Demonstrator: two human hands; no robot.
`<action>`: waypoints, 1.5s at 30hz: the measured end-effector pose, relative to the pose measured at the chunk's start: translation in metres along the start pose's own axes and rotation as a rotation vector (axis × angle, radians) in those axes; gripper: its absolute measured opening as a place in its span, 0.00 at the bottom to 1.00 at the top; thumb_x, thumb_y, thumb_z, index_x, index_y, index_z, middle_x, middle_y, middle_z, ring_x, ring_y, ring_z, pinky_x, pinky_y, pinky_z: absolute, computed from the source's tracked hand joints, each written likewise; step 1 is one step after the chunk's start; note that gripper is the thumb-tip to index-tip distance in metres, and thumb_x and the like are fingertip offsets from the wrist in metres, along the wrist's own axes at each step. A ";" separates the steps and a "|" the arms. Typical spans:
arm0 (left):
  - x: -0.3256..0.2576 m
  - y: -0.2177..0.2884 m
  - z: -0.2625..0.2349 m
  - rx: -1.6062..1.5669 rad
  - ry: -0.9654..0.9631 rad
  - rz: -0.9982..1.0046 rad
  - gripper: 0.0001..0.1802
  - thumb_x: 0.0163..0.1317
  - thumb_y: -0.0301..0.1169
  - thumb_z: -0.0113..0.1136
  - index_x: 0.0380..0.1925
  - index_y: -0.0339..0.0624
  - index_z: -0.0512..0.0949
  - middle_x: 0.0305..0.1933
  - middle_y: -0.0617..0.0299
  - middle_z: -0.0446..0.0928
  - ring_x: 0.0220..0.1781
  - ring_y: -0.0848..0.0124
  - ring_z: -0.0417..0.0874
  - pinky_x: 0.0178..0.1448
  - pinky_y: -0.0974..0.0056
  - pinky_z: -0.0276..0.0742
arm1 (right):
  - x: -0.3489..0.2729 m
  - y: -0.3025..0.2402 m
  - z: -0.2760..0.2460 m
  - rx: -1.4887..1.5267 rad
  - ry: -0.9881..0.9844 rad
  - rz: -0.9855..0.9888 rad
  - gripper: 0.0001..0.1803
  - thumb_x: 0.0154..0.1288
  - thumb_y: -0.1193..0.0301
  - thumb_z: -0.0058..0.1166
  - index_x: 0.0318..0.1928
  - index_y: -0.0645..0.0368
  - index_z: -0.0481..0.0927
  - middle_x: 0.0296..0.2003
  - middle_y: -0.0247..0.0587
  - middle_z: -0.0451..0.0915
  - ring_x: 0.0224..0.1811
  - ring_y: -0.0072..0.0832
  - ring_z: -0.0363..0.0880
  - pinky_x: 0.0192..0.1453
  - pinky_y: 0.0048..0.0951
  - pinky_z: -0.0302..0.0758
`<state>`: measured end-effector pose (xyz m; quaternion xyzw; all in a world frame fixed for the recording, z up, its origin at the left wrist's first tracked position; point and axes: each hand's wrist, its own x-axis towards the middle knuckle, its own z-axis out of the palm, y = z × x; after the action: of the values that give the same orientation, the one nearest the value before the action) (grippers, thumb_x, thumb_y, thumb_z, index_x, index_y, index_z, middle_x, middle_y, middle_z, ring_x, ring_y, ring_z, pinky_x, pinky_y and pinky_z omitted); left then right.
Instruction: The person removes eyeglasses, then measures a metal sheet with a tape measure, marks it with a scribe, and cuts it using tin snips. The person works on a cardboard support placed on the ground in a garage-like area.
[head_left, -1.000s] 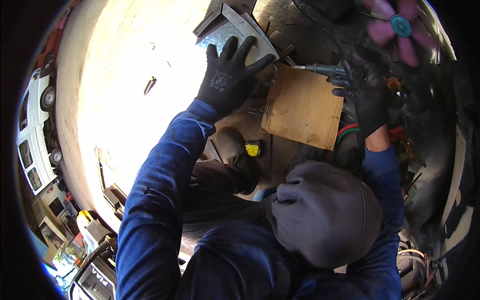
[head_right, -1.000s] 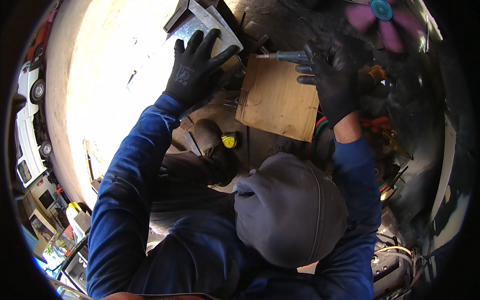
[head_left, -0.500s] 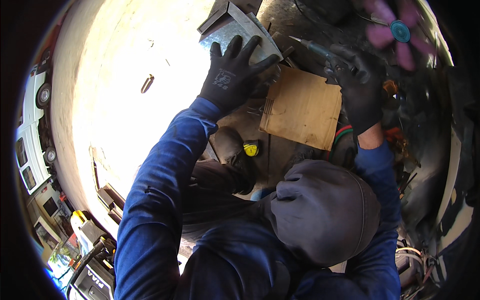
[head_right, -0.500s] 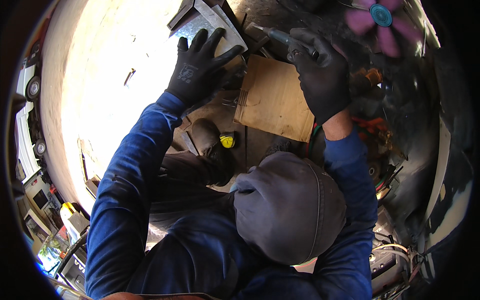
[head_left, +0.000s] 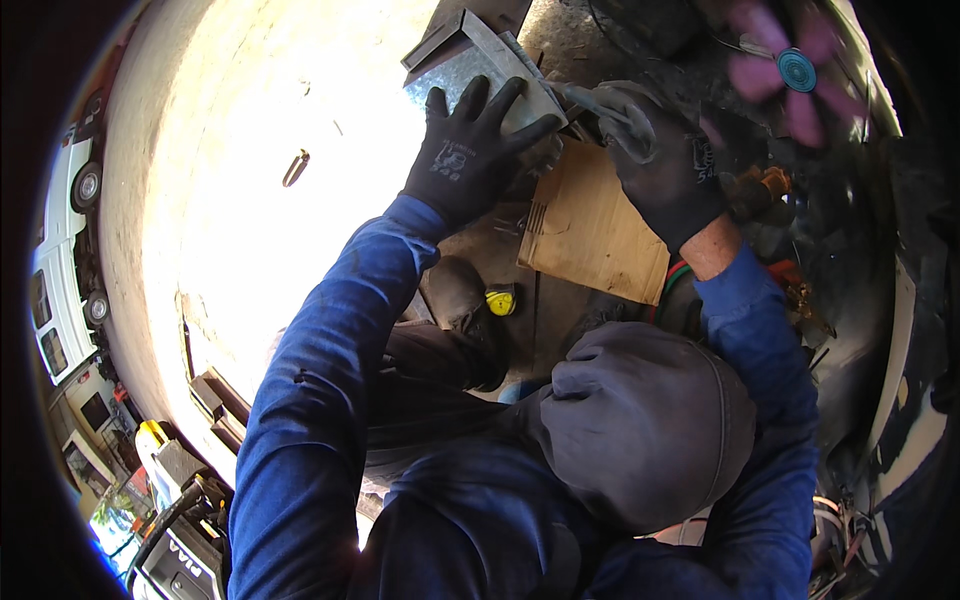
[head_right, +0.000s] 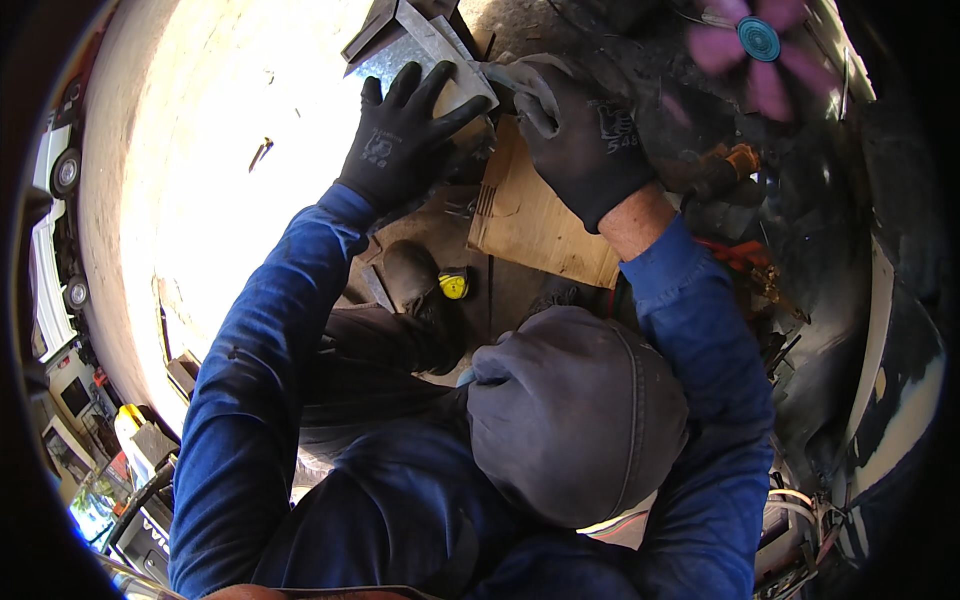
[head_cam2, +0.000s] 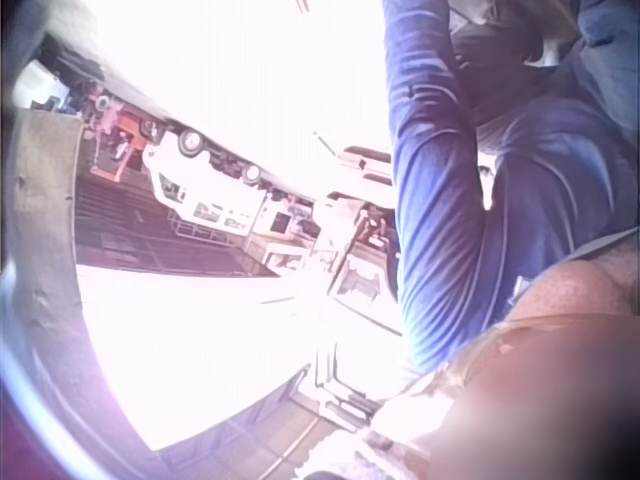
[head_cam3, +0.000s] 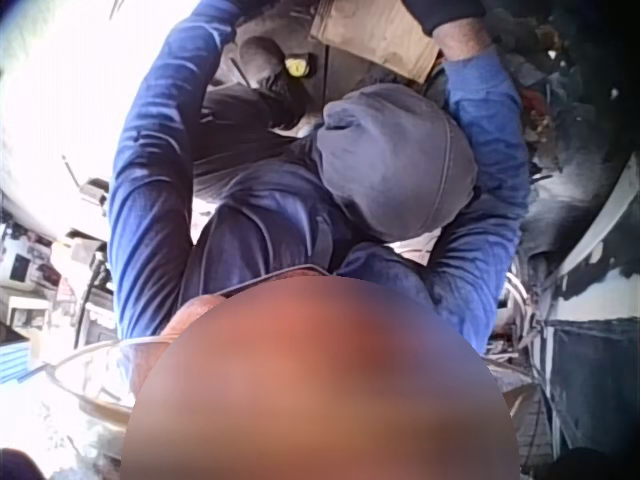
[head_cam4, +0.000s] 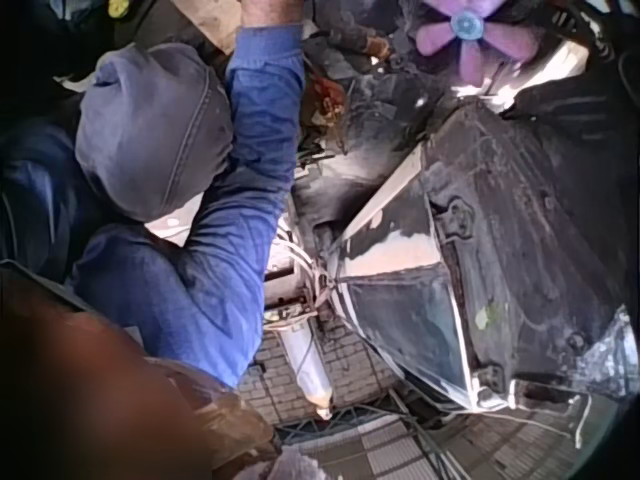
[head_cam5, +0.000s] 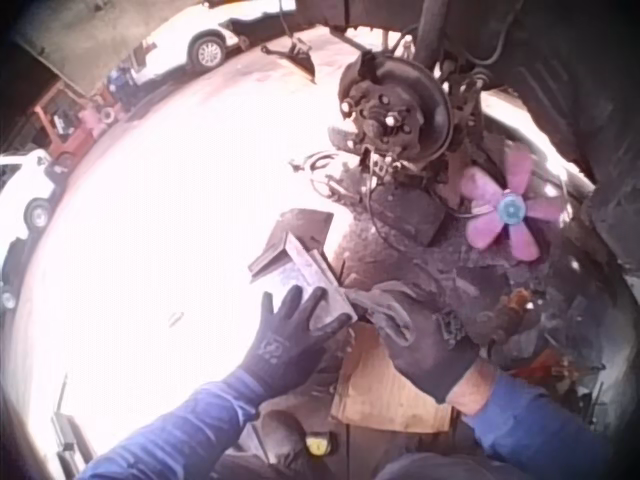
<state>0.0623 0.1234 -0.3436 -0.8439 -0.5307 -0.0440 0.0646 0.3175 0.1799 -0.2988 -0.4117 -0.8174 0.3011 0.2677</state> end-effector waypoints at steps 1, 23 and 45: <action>0.000 0.000 0.000 0.010 -0.021 -0.006 0.37 0.66 0.51 0.70 0.76 0.76 0.71 0.82 0.48 0.65 0.79 0.43 0.69 0.68 0.35 0.68 | 0.000 0.000 -0.001 -0.050 -0.017 -0.026 0.20 0.73 0.76 0.59 0.63 0.60 0.83 0.62 0.52 0.84 0.64 0.46 0.84 0.68 0.40 0.80; 0.001 -0.002 0.005 -0.004 0.002 0.000 0.34 0.69 0.53 0.65 0.75 0.78 0.72 0.82 0.49 0.67 0.79 0.42 0.70 0.68 0.32 0.67 | 0.006 0.005 0.005 -0.341 -0.098 -0.212 0.28 0.71 0.77 0.51 0.71 0.55 0.76 0.67 0.53 0.79 0.68 0.49 0.79 0.73 0.46 0.78; -0.003 -0.003 0.007 -0.024 0.008 -0.012 0.34 0.70 0.55 0.65 0.76 0.80 0.71 0.83 0.50 0.66 0.79 0.41 0.70 0.71 0.31 0.66 | -0.022 0.005 -0.013 -0.368 -0.127 -0.315 0.29 0.71 0.74 0.53 0.73 0.55 0.74 0.67 0.56 0.79 0.67 0.52 0.80 0.69 0.48 0.80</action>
<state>0.0579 0.1231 -0.3509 -0.8413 -0.5349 -0.0543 0.0562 0.3404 0.1675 -0.2979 -0.3013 -0.9278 0.1269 0.1800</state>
